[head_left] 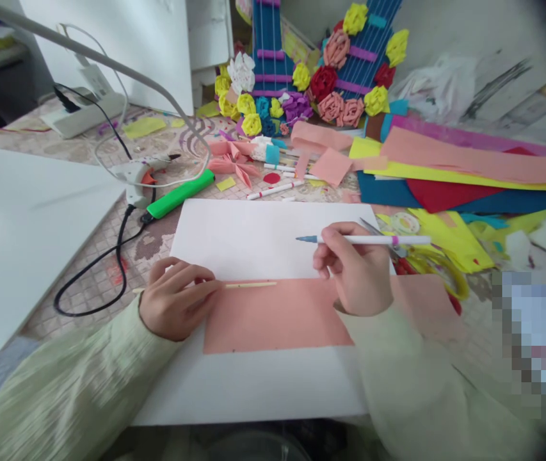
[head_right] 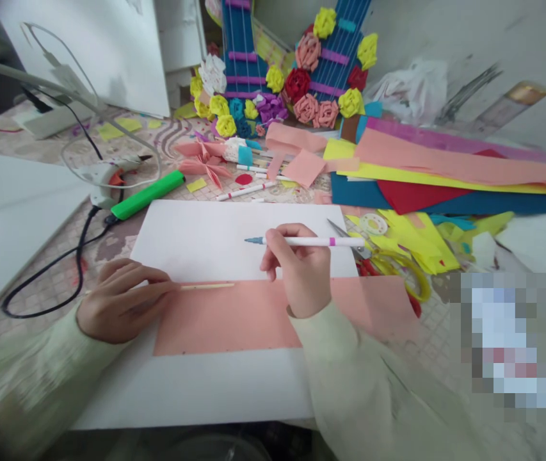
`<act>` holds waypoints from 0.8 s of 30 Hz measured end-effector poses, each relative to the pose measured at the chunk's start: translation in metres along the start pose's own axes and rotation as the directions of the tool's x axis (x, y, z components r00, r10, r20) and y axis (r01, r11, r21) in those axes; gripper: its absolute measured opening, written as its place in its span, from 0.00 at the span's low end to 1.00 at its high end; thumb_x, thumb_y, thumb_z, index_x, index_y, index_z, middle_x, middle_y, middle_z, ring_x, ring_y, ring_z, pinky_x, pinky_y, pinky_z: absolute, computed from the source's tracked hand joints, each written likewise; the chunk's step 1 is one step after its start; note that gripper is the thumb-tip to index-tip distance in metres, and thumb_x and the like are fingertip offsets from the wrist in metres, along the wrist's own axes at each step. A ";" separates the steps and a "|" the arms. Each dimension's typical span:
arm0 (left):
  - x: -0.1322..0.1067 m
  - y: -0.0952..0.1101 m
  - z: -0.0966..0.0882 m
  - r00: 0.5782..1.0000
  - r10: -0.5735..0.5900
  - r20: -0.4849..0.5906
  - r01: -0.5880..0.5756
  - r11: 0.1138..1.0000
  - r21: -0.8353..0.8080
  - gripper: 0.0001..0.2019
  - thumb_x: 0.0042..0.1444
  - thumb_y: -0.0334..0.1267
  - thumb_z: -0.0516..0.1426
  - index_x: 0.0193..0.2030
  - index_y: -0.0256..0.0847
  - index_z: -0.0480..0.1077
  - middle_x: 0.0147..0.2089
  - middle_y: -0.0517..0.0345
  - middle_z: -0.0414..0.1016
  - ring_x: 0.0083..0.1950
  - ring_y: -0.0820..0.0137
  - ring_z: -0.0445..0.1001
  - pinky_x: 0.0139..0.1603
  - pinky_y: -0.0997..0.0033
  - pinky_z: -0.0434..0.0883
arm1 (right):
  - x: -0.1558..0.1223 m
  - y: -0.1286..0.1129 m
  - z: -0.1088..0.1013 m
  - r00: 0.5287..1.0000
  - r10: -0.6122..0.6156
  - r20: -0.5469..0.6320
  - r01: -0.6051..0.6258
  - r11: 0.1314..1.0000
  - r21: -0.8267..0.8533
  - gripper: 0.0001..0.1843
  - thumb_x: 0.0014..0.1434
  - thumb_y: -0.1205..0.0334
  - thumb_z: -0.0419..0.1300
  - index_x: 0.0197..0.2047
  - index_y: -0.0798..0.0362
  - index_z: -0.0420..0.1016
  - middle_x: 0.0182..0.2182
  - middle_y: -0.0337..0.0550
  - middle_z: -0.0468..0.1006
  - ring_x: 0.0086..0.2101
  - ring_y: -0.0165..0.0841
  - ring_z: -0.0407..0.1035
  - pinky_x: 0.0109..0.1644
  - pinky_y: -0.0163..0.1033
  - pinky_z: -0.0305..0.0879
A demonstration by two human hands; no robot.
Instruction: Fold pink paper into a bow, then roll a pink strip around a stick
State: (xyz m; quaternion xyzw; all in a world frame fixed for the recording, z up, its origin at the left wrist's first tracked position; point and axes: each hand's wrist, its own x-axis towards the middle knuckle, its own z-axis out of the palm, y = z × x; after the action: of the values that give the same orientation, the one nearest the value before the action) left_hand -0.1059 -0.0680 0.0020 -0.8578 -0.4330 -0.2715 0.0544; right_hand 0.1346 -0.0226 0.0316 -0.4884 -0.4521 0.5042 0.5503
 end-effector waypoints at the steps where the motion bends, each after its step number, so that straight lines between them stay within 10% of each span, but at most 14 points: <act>1: -0.001 -0.001 0.000 1.000 -0.001 -0.001 0.001 1.000 0.002 0.07 0.49 0.30 0.54 0.33 0.47 0.68 0.29 0.62 0.72 0.27 0.74 0.67 0.37 0.65 0.61 | -0.002 -0.008 -0.002 1.000 -0.010 0.014 0.010 1.000 -0.002 0.06 0.50 0.61 0.57 0.26 0.53 0.64 0.15 0.33 0.66 0.16 0.25 0.62 0.14 0.29 0.55; 24: -0.005 -0.005 0.001 1.000 -0.004 -0.021 0.005 0.999 0.049 0.05 0.48 0.31 0.55 0.32 0.45 0.69 0.29 0.62 0.73 0.27 0.73 0.69 0.34 0.67 0.61 | -0.047 -0.014 -0.066 0.998 -0.034 -0.047 0.017 0.944 -0.328 0.07 0.49 0.57 0.59 0.30 0.51 0.69 0.16 0.34 0.67 0.17 0.27 0.62 0.17 0.32 0.59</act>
State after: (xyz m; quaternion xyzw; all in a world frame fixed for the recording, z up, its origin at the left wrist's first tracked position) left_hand -0.1115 -0.0682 -0.0022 -0.8524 -0.4408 -0.2697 0.0795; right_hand 0.1977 -0.0745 0.0380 -0.5801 -0.5215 0.4019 0.4796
